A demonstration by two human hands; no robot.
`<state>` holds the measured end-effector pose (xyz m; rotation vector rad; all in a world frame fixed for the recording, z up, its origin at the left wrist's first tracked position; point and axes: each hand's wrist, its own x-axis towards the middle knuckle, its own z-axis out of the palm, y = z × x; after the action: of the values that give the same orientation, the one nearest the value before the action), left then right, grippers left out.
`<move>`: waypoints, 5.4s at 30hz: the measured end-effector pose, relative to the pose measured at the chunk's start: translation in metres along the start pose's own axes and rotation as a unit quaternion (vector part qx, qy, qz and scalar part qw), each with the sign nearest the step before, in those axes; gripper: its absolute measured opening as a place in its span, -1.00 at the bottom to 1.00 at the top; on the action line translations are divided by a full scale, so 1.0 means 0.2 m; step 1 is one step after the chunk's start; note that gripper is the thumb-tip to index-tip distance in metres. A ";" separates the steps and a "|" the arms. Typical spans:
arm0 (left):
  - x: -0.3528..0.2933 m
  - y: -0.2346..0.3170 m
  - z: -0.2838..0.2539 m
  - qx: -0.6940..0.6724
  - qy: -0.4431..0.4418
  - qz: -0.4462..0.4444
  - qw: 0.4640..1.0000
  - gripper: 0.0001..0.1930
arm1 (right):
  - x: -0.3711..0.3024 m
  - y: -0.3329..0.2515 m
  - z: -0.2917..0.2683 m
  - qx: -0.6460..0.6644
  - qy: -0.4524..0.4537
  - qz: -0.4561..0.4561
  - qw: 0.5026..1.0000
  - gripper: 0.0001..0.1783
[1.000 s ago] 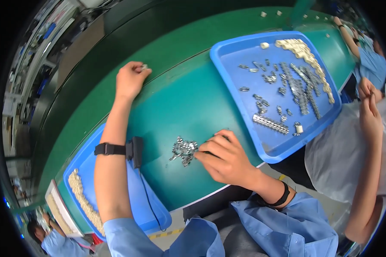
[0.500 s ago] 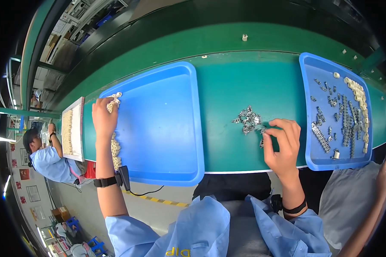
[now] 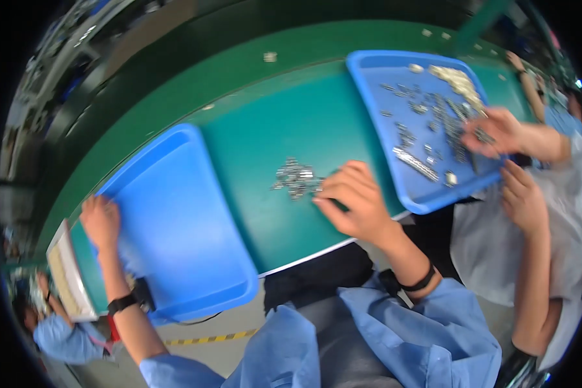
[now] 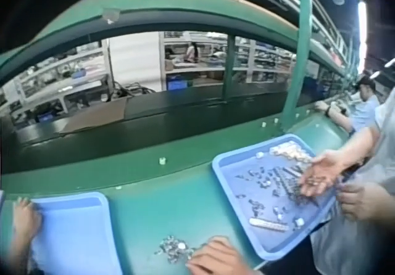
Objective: The person assembles components by hand by picking up a white plastic piece and a metal part, joining them together, and placing the finished assembly into a blue tray.
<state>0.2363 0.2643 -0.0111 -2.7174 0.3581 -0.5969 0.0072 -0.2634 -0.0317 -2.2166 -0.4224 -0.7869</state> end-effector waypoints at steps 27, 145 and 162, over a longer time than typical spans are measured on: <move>-0.20 0.67 -0.70 -0.312 0.133 0.104 0.935 -0.83 | -0.03 -0.09 -0.10 -0.082 -0.102 0.026 0.991 -0.82; 0.98 1.72 -0.24 -0.544 -0.103 0.171 0.815 -0.75 | 0.22 -0.20 0.39 -0.106 -0.148 -0.022 0.983 -0.71; 1.06 1.82 -0.20 -0.541 -0.062 0.134 0.828 -0.77 | 0.20 -0.22 0.42 -0.075 -0.111 -0.042 0.990 -0.95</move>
<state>0.3429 -0.1436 -0.0368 -3.5859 1.3694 -0.0990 0.0492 -0.1686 -0.0284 -2.4528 -0.5844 -0.6357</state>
